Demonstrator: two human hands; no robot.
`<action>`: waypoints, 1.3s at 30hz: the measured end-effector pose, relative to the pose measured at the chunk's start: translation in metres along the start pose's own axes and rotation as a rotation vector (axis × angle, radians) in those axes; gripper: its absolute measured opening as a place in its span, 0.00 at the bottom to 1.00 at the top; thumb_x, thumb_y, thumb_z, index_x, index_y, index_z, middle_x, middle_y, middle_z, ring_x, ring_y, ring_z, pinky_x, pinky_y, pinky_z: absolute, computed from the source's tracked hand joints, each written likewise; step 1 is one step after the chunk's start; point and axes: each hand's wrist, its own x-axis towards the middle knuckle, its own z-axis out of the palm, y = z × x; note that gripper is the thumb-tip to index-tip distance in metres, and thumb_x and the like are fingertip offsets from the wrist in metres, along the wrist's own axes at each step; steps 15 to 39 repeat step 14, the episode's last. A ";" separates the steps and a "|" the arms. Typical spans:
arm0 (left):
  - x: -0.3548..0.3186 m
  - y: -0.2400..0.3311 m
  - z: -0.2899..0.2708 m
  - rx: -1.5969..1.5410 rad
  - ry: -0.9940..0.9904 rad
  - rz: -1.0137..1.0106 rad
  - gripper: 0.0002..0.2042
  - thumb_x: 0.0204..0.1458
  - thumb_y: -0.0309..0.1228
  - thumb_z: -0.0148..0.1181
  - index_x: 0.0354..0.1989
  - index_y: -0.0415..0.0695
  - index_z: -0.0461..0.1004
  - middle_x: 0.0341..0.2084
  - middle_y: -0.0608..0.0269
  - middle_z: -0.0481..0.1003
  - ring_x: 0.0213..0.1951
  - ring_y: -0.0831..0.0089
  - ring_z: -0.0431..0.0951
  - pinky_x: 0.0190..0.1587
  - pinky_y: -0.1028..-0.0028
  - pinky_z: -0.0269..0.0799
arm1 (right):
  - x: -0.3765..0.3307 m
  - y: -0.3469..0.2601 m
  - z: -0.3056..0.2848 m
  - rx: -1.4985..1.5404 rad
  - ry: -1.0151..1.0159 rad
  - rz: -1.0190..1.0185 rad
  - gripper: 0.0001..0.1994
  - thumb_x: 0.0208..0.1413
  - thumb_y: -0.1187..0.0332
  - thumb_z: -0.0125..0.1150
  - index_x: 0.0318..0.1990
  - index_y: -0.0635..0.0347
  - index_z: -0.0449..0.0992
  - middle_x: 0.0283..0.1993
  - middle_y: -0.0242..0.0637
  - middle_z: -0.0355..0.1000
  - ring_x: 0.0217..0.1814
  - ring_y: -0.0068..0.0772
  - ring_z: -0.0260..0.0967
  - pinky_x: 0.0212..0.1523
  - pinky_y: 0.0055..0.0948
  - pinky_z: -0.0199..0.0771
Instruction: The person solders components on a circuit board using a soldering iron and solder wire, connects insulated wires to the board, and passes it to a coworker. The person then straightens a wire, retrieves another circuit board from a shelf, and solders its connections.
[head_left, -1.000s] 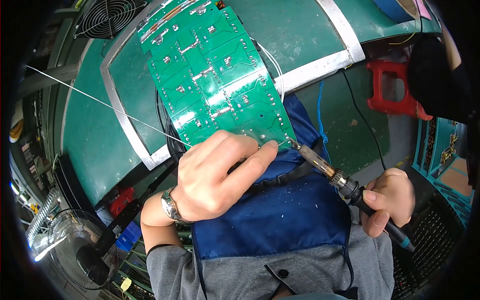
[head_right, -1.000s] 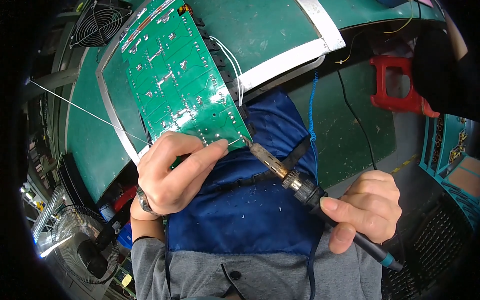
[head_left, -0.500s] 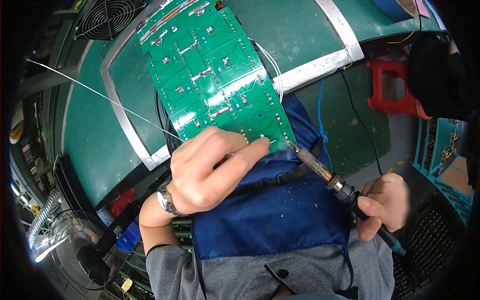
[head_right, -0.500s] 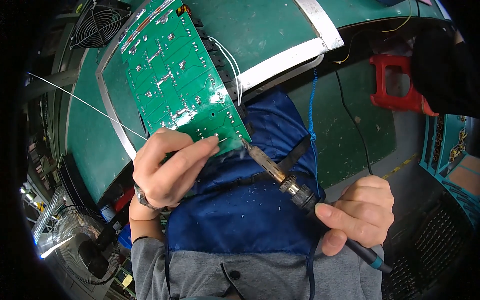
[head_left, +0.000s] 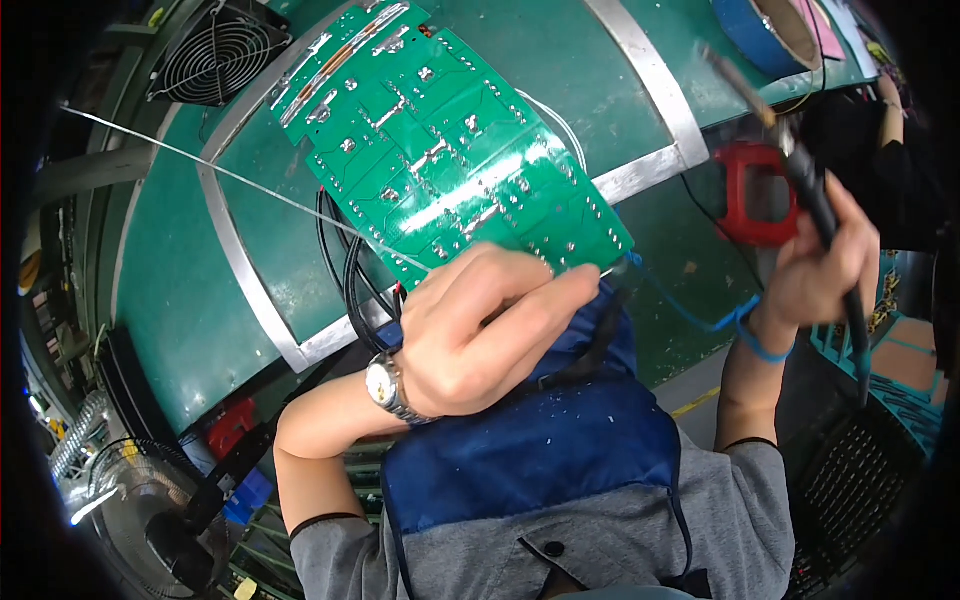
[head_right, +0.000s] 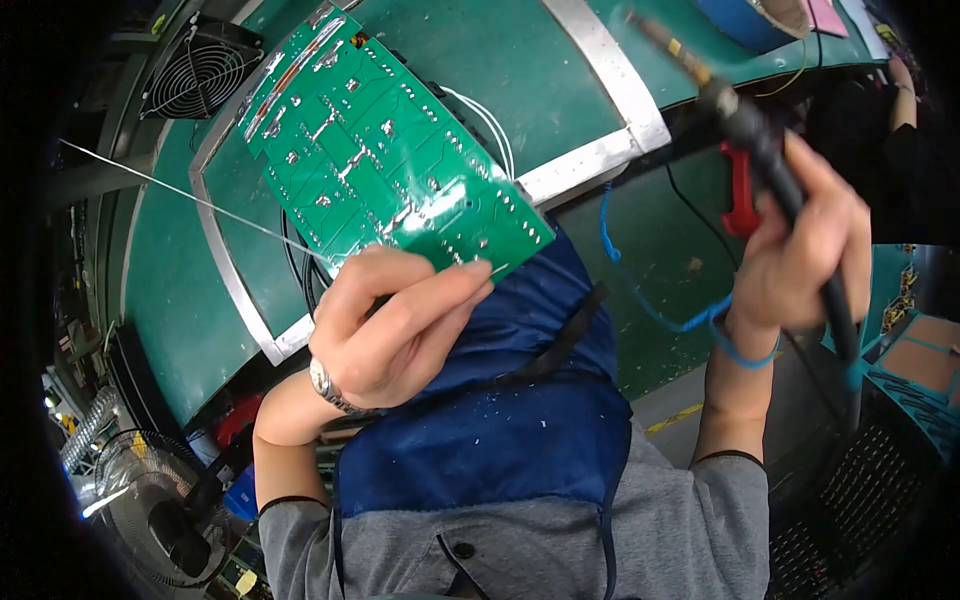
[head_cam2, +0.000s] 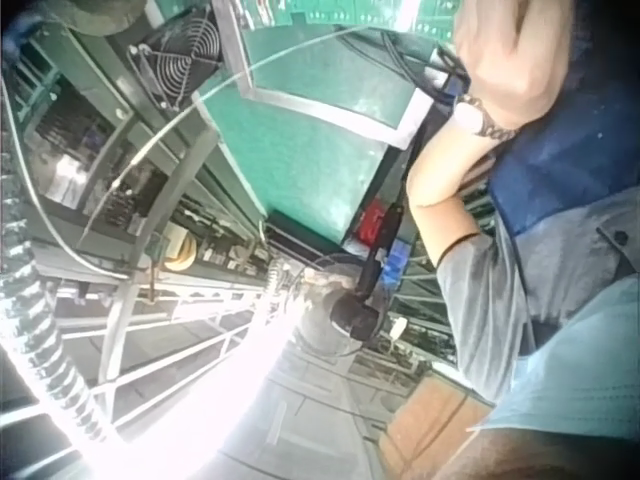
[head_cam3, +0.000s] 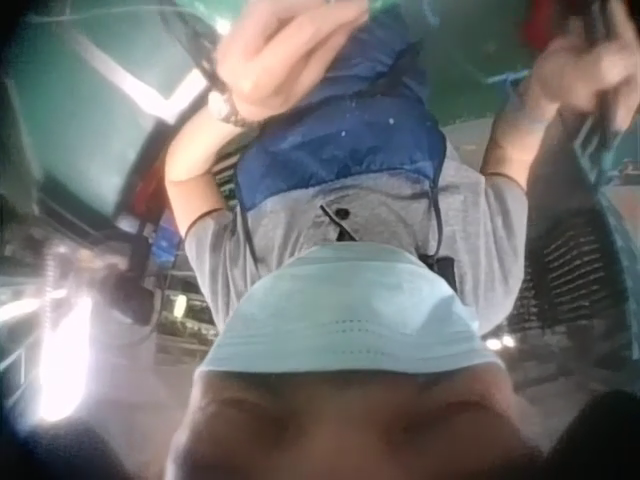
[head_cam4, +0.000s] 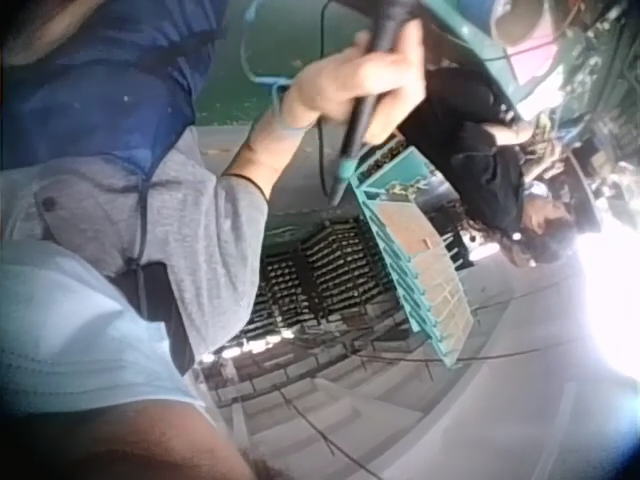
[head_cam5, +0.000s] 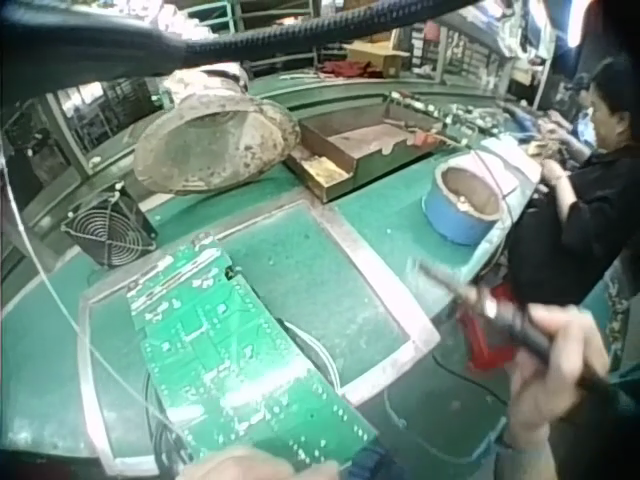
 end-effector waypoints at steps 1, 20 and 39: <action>0.006 -0.003 0.005 0.019 0.032 0.013 0.16 0.39 0.18 0.72 0.40 0.41 0.81 0.29 0.64 0.68 0.25 0.74 0.70 0.25 0.76 0.66 | 0.011 0.007 0.003 -0.091 -0.007 -0.028 0.17 0.62 0.64 0.49 0.39 0.72 0.79 0.32 0.44 0.76 0.21 0.18 0.64 0.22 0.15 0.61; 0.008 0.000 -0.050 0.052 -0.111 -0.277 0.13 0.42 0.17 0.68 0.38 0.42 0.81 0.32 0.61 0.74 0.28 0.71 0.75 0.29 0.76 0.71 | 0.061 0.056 0.010 -0.405 -0.067 -0.150 0.12 0.61 0.65 0.59 0.43 0.63 0.82 0.32 0.32 0.78 0.31 0.16 0.71 0.33 0.17 0.72; 0.008 0.000 -0.050 0.052 -0.111 -0.277 0.13 0.42 0.17 0.68 0.38 0.42 0.81 0.32 0.61 0.74 0.28 0.71 0.75 0.29 0.76 0.71 | 0.061 0.056 0.010 -0.405 -0.067 -0.150 0.12 0.61 0.65 0.59 0.43 0.63 0.82 0.32 0.32 0.78 0.31 0.16 0.71 0.33 0.17 0.72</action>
